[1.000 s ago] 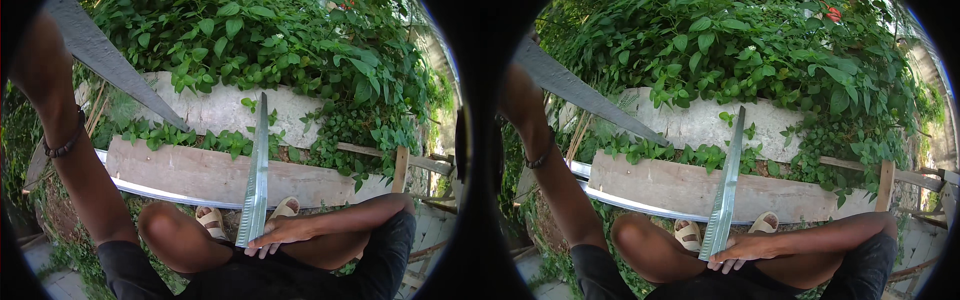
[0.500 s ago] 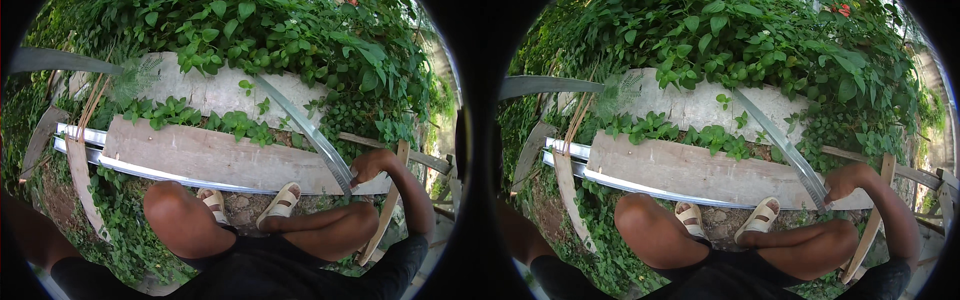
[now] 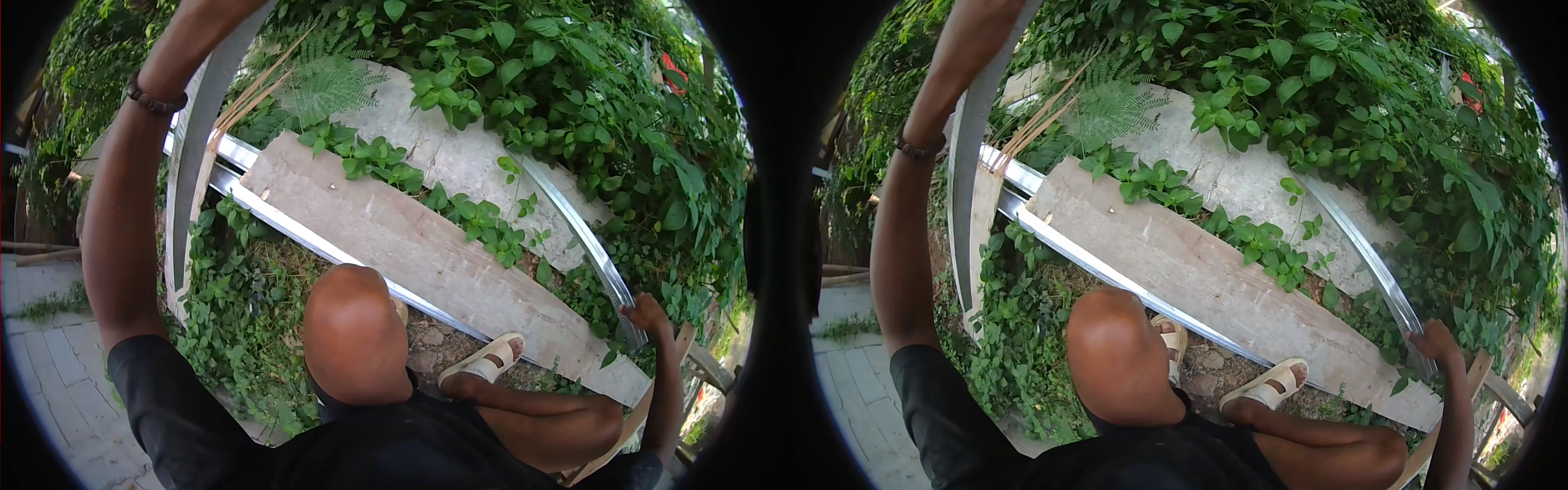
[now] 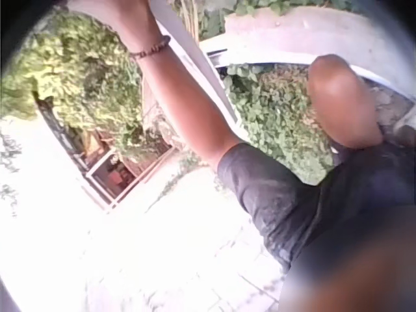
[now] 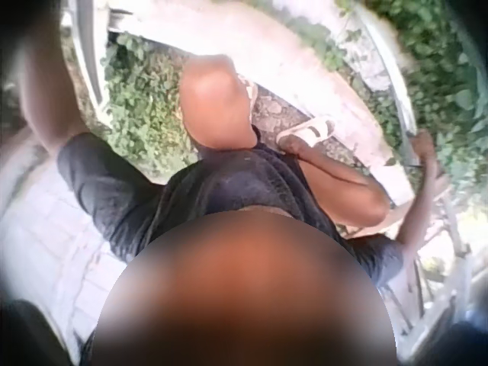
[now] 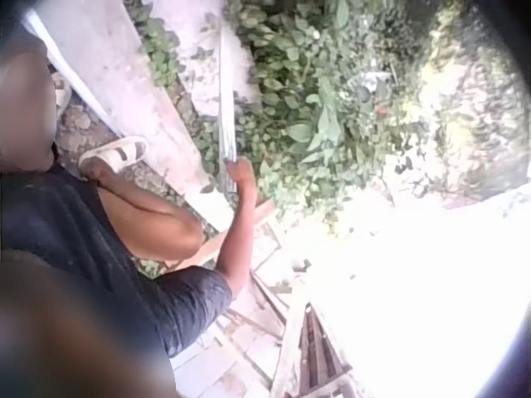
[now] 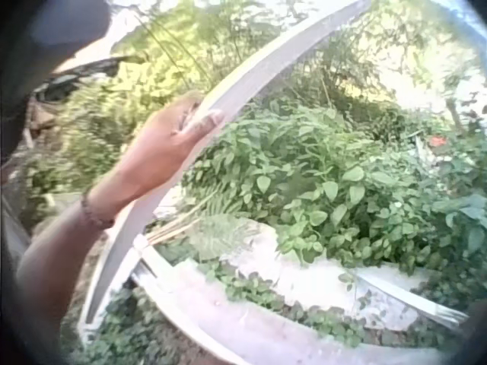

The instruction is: The recorder measures, marks, and fits metal structural brackets to a wooden post using a hammer.

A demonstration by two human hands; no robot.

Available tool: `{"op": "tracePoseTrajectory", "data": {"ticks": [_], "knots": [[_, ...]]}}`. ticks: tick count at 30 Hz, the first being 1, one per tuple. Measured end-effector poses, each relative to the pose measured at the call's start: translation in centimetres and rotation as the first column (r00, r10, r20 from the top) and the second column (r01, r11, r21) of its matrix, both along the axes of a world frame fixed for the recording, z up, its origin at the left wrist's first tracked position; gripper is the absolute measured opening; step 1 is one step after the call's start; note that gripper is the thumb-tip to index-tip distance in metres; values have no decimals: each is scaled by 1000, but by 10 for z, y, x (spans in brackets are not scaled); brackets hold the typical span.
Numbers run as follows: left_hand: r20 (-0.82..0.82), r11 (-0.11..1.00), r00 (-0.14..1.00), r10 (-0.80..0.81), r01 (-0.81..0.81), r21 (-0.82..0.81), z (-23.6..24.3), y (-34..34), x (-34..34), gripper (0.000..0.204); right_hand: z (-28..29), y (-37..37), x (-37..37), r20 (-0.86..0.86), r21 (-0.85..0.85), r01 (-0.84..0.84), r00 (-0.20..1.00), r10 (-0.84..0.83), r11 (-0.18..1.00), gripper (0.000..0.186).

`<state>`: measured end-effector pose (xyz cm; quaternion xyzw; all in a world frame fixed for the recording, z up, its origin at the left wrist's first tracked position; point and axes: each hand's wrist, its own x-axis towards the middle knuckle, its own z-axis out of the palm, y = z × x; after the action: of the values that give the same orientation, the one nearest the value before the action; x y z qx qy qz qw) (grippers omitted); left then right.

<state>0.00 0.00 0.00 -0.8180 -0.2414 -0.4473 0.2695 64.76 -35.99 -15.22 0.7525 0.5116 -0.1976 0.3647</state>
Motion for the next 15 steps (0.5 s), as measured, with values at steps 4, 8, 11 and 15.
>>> {"op": "tracePoseTrajectory", "data": {"ticks": [4, 8, 11, 15], "knots": [[-95, 409, 960, 262, -200, -890, -129, 1, -22, 62, 15, 20, -1, -15, 305, 22, 1000, -19, 952, 53], [-185, 256, 951, 246, -248, -934, -240, 20, -26, 68, 104, 45, -53, -145, 147, 305, 948, -284, 941, 57], [-526, 432, 790, 315, -613, -662, -300, 22, -35, 72, 122, 50, -67, -158, 11, 254, 956, -249, 967, 63], [-310, 685, 943, -119, -148, -713, -274, -29, 83, 74, 133, 41, -71, -230, -62, 248, 939, -255, 967, 67]]}}
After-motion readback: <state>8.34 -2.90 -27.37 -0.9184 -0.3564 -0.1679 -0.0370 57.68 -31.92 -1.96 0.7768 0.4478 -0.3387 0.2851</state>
